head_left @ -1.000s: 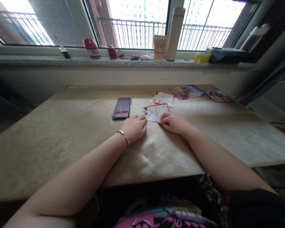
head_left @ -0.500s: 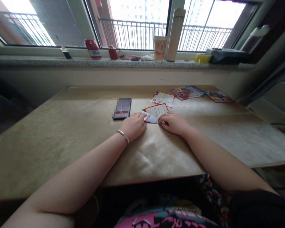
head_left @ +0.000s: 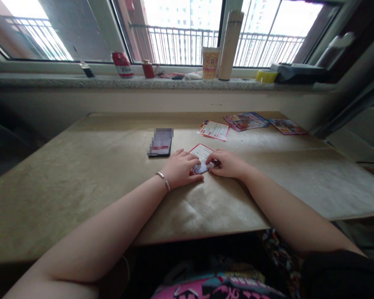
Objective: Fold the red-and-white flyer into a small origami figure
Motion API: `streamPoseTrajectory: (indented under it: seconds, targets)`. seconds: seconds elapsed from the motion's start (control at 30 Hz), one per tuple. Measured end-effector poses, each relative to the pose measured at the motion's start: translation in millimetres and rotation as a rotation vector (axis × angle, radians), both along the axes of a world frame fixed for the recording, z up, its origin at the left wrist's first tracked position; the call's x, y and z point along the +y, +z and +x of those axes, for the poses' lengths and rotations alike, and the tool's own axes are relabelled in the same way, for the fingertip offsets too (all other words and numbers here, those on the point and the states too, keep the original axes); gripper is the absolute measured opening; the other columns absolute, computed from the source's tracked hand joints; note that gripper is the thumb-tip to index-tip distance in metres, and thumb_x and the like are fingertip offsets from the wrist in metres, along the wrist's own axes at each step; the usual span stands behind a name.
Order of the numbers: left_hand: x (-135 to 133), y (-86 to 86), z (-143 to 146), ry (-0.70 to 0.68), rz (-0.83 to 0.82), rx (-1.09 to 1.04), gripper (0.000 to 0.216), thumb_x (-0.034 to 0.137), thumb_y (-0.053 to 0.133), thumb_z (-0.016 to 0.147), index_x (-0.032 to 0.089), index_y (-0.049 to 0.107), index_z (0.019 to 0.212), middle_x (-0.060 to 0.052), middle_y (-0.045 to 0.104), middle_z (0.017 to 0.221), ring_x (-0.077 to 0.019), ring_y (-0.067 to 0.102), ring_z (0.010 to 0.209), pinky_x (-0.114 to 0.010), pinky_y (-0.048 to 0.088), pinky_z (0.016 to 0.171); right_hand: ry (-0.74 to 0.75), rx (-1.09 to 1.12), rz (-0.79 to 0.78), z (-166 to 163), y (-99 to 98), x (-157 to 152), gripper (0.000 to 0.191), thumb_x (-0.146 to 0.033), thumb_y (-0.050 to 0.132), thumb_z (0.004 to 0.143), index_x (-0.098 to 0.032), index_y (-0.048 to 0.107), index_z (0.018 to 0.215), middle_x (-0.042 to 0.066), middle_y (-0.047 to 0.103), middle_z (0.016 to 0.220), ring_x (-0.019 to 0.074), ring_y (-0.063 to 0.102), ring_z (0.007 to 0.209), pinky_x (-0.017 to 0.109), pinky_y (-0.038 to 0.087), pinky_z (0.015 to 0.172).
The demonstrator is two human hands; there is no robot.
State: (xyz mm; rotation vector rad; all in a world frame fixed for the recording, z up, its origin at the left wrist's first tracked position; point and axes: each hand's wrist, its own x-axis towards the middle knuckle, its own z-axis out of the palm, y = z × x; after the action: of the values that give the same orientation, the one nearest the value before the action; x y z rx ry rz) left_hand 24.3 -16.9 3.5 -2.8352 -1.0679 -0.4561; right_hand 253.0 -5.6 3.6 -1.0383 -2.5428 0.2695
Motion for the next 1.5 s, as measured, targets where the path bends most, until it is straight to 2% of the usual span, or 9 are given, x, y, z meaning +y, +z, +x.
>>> streamPoseTrajectory:
  seconds: [0.13,0.23,0.37,0.43,0.57,0.8,1.07,1.3,1.5]
  targets:
    - [-1.2,1.0,2.0,-0.017,0.069,0.051,0.03,0.044,0.059,0.085,0.019,0.07,0.097,-0.008,0.07,0.102,-0.024,0.062,0.097,-0.04,0.044,0.091,0.024,-0.06,0.051,-1.3,1.3,-1.7,0.013,-0.02,0.059,0.077,-0.02,0.067,0.087,0.005,0.068,0.088,0.0184,0.059,0.086,0.028,0.043,0.077]
    - [-1.7,2.6,3.8,-0.012,0.1,0.064,0.023,0.031,0.052,0.089,0.018,0.071,0.088,-0.007,0.072,0.091,-0.0205,0.064,0.084,-0.036,0.046,0.08,-0.025,-0.1,0.116,-5.5,1.2,-4.6,0.012,-0.02,0.055,0.079,-0.021,0.067,0.083,0.004,0.069,0.086,0.0185,0.059,0.083,0.028,0.041,0.074]
    - [-0.8,2.2,4.7,0.019,0.159,0.029,0.03,0.026,0.046,0.091,0.016,0.066,0.071,-0.007,0.072,0.077,-0.0173,0.065,0.071,-0.034,0.045,0.079,-0.131,-0.118,0.188,-13.3,1.8,-9.2,0.011,-0.02,0.054,0.078,-0.021,0.064,0.081,0.004,0.068,0.084,0.0187,0.058,0.079,0.029,0.038,0.069]
    - [0.2,0.9,5.0,0.036,0.186,-0.008,0.027,0.025,0.047,0.091,0.017,0.063,0.07,-0.006,0.071,0.073,-0.0163,0.064,0.068,-0.033,0.044,0.079,-0.157,-0.093,0.206,-17.5,2.2,-11.2,0.009,-0.02,0.054,0.077,-0.021,0.063,0.079,0.005,0.067,0.083,0.0188,0.057,0.08,0.029,0.038,0.069]
    - [1.2,-1.2,6.3,0.051,0.233,-0.093,0.02,0.033,0.052,0.09,0.019,0.062,0.079,-0.003,0.07,0.076,-0.0162,0.063,0.07,-0.031,0.042,0.074,-0.173,0.04,0.197,-25.6,2.6,-14.9,0.006,-0.018,0.054,0.074,-0.02,0.058,0.077,0.003,0.063,0.078,0.0172,0.054,0.077,0.027,0.037,0.069]
    - [-1.7,4.2,2.9,0.061,0.171,-0.212,0.022,0.031,0.051,0.091,0.019,0.062,0.076,-0.002,0.07,0.077,-0.015,0.062,0.07,-0.03,0.039,0.072,-0.171,0.269,0.051,-23.2,1.7,-13.0,0.004,-0.016,0.054,0.07,-0.02,0.055,0.071,-0.001,0.055,0.071,0.012,0.048,0.065,0.023,0.036,0.06]
    - [-2.0,8.3,-0.8,0.078,0.158,-0.211,0.022,0.031,0.052,0.091,0.02,0.063,0.076,-0.001,0.071,0.078,-0.0159,0.063,0.073,-0.031,0.039,0.073,-0.13,0.294,-0.053,-5.7,2.7,-3.4,0.003,-0.017,0.054,0.069,-0.019,0.055,0.069,-0.002,0.054,0.068,0.0108,0.048,0.061,0.022,0.036,0.058]
    - [-0.8,10.0,-4.7,0.111,0.158,-0.218,0.024,0.032,0.049,0.092,0.02,0.063,0.077,-0.001,0.07,0.077,-0.0163,0.063,0.073,-0.032,0.039,0.076,-0.176,0.249,-0.024,5.7,5.9,0.7,0.002,-0.017,0.053,0.068,-0.019,0.054,0.068,-0.001,0.054,0.066,0.0111,0.047,0.061,0.023,0.036,0.058]
    - [0.5,7.6,-6.5,0.139,0.122,-0.254,0.021,0.033,0.053,0.09,0.02,0.064,0.078,-0.001,0.07,0.078,-0.0161,0.062,0.072,-0.031,0.039,0.074,-0.148,0.201,-0.037,24.5,7.1,9.6,0.003,-0.017,0.052,0.067,-0.019,0.054,0.069,-0.001,0.055,0.067,0.0124,0.048,0.063,0.025,0.037,0.061]
